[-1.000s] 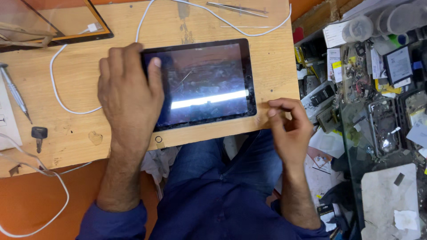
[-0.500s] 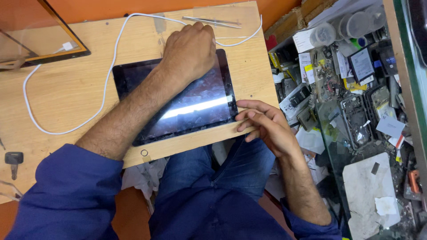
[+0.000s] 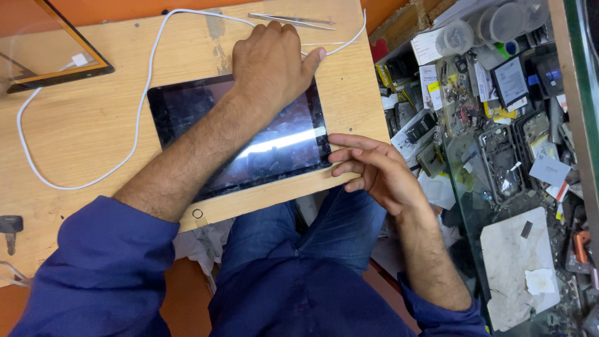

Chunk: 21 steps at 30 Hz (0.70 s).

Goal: The person removes the screen assembly from a tablet using a prying tool. They then use the tool to disconnect internal components and remove the screen from the device chassis.

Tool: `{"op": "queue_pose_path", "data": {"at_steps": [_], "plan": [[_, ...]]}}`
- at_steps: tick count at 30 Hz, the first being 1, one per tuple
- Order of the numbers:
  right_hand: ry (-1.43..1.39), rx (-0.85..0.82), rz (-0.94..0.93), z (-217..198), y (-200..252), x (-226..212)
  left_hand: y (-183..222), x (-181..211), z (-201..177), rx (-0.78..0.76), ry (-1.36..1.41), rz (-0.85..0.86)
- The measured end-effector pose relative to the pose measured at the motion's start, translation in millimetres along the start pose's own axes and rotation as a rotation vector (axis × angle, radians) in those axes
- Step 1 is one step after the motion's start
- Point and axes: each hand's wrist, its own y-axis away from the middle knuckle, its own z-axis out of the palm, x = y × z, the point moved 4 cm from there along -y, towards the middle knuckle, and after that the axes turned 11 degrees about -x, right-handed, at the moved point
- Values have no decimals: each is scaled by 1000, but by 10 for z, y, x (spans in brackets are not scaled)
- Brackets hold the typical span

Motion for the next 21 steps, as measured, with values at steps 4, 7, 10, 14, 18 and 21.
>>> {"op": "queue_pose_path", "data": {"at_steps": [4, 7, 10, 14, 18, 21], "plan": [[-21, -12, 16, -16, -4, -25, -50, 47, 69, -14, -24, -30], [-8, -27, 23, -8, -34, -52, -73, 16, 107, -6, 56, -27], [32, 5, 78, 20, -57, -85, -86, -17, 117, 12, 113, -14], [382, 59, 77, 139, -30, -153, -103, -43, 126, 3, 143, -14], [669, 115, -20, 338, -20, -169, -106, -53, 120, -5, 152, -15], [906, 146, -146, 473, -10, -196, -95, -30, 62, -25, 145, -4]]}}
